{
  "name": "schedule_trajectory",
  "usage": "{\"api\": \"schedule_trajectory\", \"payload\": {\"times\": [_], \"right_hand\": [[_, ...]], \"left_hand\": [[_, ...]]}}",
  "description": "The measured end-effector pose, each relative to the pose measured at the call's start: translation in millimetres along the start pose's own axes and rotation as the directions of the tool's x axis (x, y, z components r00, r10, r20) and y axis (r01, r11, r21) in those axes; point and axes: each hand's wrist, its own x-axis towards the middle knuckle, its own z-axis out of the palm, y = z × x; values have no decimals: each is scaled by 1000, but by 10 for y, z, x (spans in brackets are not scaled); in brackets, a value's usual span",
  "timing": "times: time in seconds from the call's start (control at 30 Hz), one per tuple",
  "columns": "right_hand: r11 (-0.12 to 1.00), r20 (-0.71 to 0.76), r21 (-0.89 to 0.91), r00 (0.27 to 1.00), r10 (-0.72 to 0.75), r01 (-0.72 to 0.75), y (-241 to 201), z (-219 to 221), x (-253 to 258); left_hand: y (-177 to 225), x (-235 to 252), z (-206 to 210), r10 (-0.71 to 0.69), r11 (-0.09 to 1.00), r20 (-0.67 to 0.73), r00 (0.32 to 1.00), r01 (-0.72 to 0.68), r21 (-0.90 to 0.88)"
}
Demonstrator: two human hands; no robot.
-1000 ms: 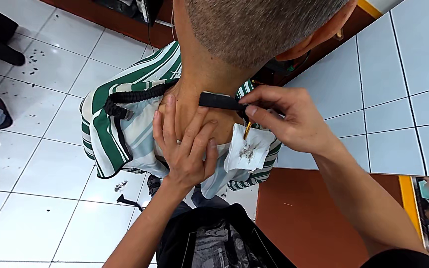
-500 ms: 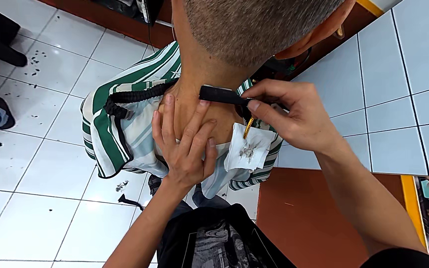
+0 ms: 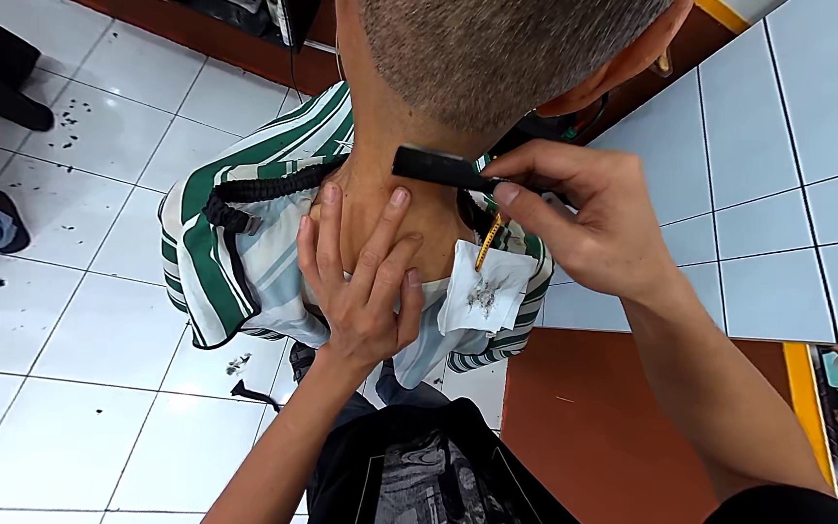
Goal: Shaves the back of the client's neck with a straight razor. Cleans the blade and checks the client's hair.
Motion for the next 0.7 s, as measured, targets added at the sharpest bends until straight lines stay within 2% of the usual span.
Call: {"api": "schedule_trajectory", "payload": {"times": [0.17, 0.37, 0.6, 0.7], "right_hand": [[997, -74, 52, 996, -46, 50, -12, -26, -4], [1000, 10, -17, 1000, -18, 18, 63, 33, -32], [996, -83, 47, 994, -78, 82, 42, -29, 9], [995, -36, 48, 996, -84, 85, 84, 9, -19]], "left_hand": [[0, -2, 5, 1, 1000, 1, 1000, -1, 5], [0, 0, -5, 4, 1000, 4, 1000, -4, 5], [-10, -10, -3, 7, 1000, 5, 1000, -7, 6], [-12, -14, -13, 11, 1000, 11, 1000, -11, 11]]}}
